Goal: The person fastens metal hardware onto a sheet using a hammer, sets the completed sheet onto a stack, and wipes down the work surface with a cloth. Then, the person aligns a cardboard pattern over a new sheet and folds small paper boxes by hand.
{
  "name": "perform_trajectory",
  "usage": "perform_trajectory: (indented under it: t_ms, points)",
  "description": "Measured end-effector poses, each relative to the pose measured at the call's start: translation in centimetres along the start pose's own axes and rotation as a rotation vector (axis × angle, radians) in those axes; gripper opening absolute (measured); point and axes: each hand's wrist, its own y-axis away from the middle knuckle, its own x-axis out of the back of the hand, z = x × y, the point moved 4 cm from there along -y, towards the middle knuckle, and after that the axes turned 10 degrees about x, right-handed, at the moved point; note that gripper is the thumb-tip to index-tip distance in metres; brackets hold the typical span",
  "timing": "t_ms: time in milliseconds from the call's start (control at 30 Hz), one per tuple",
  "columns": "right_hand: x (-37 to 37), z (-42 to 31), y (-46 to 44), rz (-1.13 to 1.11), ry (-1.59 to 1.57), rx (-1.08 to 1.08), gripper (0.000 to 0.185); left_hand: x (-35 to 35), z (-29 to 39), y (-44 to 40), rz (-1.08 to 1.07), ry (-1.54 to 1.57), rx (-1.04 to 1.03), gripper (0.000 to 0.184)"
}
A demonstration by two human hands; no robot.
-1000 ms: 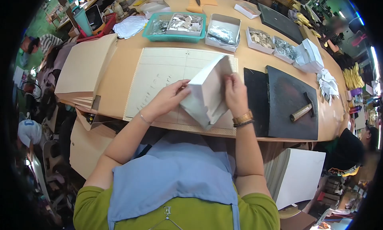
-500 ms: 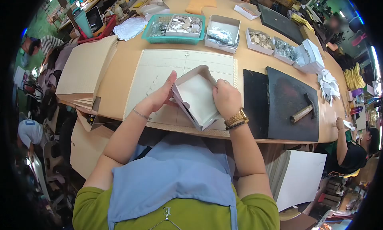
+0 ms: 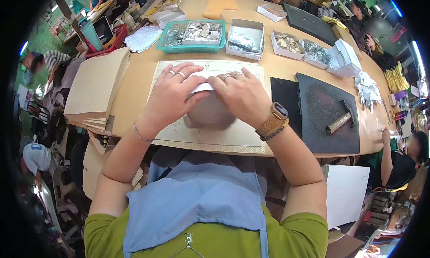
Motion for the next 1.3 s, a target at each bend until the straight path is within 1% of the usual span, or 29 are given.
perform_trajectory:
  t_ms: [67, 100, 167, 200, 267, 300, 400, 433, 533, 567, 633, 667, 733, 767, 833, 867, 900, 933, 1000, 1033, 1133, 1167, 1200, 1233, 1267, 1300]
  points:
    - [-1.2, 0.1, 0.1, -0.009, -0.089, -0.043, 0.022, -0.4, -0.2, -0.1, 0.049, -0.189, -0.075, 0.020]
    - [-1.3, 0.2, 0.1, 0.104, -0.086, -0.028, 0.016, -0.8, -0.5, -0.2, 0.052, -0.192, -0.087, 0.018]
    - [-1.6, 0.4, -0.1, 0.147, -0.122, -0.139, 0.010, -1.8, -1.3, -0.4, 0.056, -0.197, -0.109, 0.013]
    - [-1.8, 0.5, -0.2, 0.168, -0.142, -0.195, 0.007, -2.0, -1.6, -0.6, 0.095, -0.194, -0.072, 0.013]
    - [-2.6, 1.1, -0.8, 0.285, -0.285, -0.285, 0.009, -2.4, -2.0, -1.3, 0.170, -0.189, -0.005, 0.011]
    - [-3.1, 1.5, -1.1, 0.347, -0.353, -0.331, 0.012, -2.6, -2.2, -1.9, 0.236, -0.133, -0.020, 0.011]
    - [-5.7, 3.3, -1.9, 0.399, -0.619, -0.531, 0.020, -4.5, -3.8, -3.2, 0.355, -0.047, -0.004, 0.011]
    - [-6.4, 3.7, -2.2, 0.435, -0.666, -0.552, 0.024, -5.0, -4.2, -3.4, 0.312, -0.063, 0.048, 0.011]
    - [-7.8, 4.7, -2.8, 0.494, -0.773, -0.563, 0.025, -5.8, -5.0, -3.7, 0.329, -0.030, 0.082, 0.010]
    - [-8.3, 4.8, -2.9, 0.443, -0.821, -0.617, 0.026, -6.2, -5.3, -3.5, 0.340, -0.006, 0.089, 0.010]
    - [-9.0, 4.9, -2.8, 0.447, -0.882, -0.553, 0.024, -6.5, -5.6, -3.3, 0.370, 0.039, 0.102, 0.010]
    - [-9.1, 5.0, -2.8, 0.449, -0.911, -0.520, 0.024, -6.5, -5.7, -3.1, 0.332, 0.038, 0.134, 0.010]
    - [-7.9, 4.5, -2.3, 0.354, -0.710, -0.436, 0.021, -6.4, -5.4, -2.3, 0.258, 0.034, 0.202, 0.011]
    - [-7.1, 4.1, -2.2, 0.304, -0.612, -0.394, 0.020, -5.8, -5.1, -2.2, 0.225, 0.002, 0.204, 0.011]
    - [-5.8, 3.6, -2.1, 0.240, -0.532, -0.334, 0.018, -4.4, -4.3, -1.9, 0.151, -0.057, 0.214, 0.011]
    - [-5.7, 3.3, -2.1, 0.208, -0.492, -0.306, 0.017, -4.0, -4.0, -1.9, 0.156, -0.044, 0.181, 0.011]
    - [-5.9, 3.4, -2.0, 0.197, -0.465, -0.336, 0.019, -3.7, -3.7, -2.0, 0.162, -0.031, 0.147, 0.011]
    - [-6.3, 3.5, -2.1, 0.240, -0.573, -0.425, 0.020, -3.6, -3.6, -2.1, 0.169, -0.020, 0.112, 0.011]
    - [-7.4, 3.6, -2.5, 0.330, -0.785, -0.599, 0.023, -3.7, -3.9, -1.9, 0.322, 0.068, 0.037, 0.009]
    - [-10.1, 5.4, -1.9, 0.396, -1.018, -0.716, 0.026, -3.7, -4.0, -1.8, 0.399, 0.112, -0.003, 0.008]
    - [-12.4, 7.5, -0.6, 0.566, -0.995, -0.815, 0.032, -3.7, -4.0, -2.0, 0.497, 0.092, -0.041, 0.008]
    - [-13.9, 9.9, 1.0, 0.413, -0.599, -0.728, 0.039, -3.0, -4.7, -1.7, 0.553, 0.124, 0.043, 0.009]
    - [-14.2, 11.2, 2.4, 0.402, -0.625, -0.846, 0.044, -1.9, -5.7, -1.3, 0.607, 0.155, 0.127, 0.009]
    - [-14.3, 12.4, 4.3, 0.514, -0.688, -0.974, 0.043, -0.9, -7.1, -0.9, 0.664, 0.184, 0.209, 0.010]
    - [-14.8, 13.7, 6.4, 0.615, -0.965, -1.218, 0.039, 0.1, -9.4, -0.3, 0.738, 0.348, 0.311, 0.017]
    - [-14.5, 15.2, 8.2, 0.620, -0.909, -1.226, 0.034, 1.9, -10.7, 0.2, 0.800, 0.378, 0.425, 0.022]
